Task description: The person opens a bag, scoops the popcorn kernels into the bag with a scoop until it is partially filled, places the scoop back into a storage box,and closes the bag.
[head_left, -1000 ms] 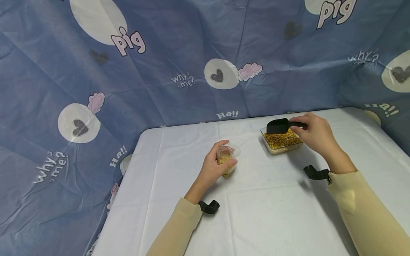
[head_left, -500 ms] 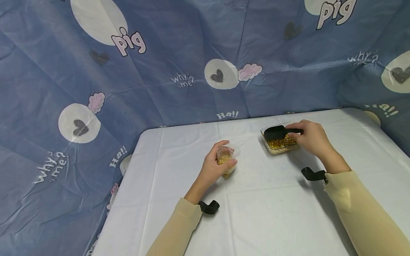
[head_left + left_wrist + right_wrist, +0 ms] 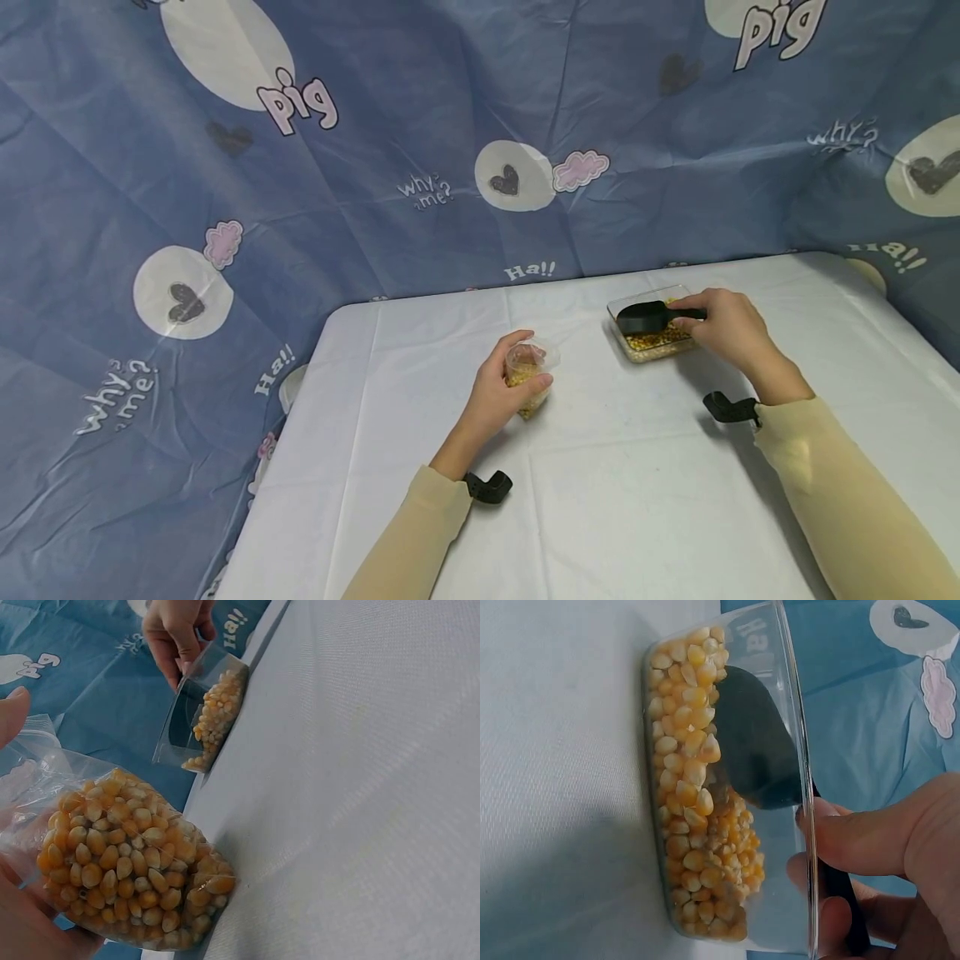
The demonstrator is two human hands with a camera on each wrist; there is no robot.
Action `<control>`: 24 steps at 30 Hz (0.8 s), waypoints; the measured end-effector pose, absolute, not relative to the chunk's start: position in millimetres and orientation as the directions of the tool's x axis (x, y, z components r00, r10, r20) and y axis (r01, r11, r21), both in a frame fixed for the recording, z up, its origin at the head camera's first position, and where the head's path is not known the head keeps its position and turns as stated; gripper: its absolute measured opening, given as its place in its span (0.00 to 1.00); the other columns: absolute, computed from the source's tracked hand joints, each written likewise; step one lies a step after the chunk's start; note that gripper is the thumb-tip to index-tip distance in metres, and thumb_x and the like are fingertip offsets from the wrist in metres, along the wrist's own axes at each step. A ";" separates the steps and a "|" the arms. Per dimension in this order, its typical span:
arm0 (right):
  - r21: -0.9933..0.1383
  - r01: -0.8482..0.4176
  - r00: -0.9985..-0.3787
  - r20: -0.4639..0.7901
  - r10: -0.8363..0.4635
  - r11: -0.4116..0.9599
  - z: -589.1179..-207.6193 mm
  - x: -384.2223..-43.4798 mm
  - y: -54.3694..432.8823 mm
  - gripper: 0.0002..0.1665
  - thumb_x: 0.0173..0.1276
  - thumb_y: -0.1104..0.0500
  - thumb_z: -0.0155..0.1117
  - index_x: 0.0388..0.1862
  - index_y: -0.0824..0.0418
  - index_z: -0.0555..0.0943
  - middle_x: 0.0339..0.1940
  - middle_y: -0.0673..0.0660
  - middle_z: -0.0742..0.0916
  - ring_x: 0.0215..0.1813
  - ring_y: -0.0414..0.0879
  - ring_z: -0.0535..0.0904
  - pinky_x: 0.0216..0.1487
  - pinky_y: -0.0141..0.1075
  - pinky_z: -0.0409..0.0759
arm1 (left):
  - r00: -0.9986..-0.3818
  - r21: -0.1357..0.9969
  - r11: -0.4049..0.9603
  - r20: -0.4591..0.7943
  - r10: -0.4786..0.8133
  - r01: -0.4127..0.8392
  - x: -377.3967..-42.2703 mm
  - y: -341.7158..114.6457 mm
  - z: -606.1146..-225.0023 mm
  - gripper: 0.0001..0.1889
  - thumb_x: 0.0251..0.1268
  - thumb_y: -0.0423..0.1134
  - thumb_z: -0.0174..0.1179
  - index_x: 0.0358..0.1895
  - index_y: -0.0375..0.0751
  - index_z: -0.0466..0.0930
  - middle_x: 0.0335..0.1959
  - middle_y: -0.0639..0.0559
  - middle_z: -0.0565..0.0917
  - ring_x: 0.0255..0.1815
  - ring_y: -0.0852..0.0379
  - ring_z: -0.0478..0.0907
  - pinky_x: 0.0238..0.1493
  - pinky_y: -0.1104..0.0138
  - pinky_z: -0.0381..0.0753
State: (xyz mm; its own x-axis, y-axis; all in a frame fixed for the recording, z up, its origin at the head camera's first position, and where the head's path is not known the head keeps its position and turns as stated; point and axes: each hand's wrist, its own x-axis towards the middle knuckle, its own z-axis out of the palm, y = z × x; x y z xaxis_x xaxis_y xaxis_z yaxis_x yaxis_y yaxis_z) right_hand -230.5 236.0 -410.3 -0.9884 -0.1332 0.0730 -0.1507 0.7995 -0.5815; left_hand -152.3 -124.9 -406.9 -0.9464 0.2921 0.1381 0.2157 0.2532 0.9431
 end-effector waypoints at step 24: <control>-0.411 -0.236 -0.971 0.138 -0.196 0.881 -405.9 -229.8 229.9 0.18 0.65 0.60 0.72 0.54 0.62 0.87 0.49 0.71 0.84 0.50 0.71 0.75 0.28 0.48 0.72 | -0.943 0.945 0.242 0.145 0.299 0.221 -153.0 -126.1 -407.8 0.34 0.67 0.41 0.68 0.74 0.54 0.65 0.60 0.42 0.76 0.54 0.44 0.79 0.50 0.56 0.80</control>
State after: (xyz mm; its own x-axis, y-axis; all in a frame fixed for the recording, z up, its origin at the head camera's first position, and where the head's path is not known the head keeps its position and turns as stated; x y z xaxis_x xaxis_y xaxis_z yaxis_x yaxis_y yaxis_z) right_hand -229.8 229.9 -405.9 -0.9709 -0.1956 0.1384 -0.2360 0.8806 -0.4109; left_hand -153.0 -126.1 -407.8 -0.9434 0.2985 0.1446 0.2213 0.2415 0.9448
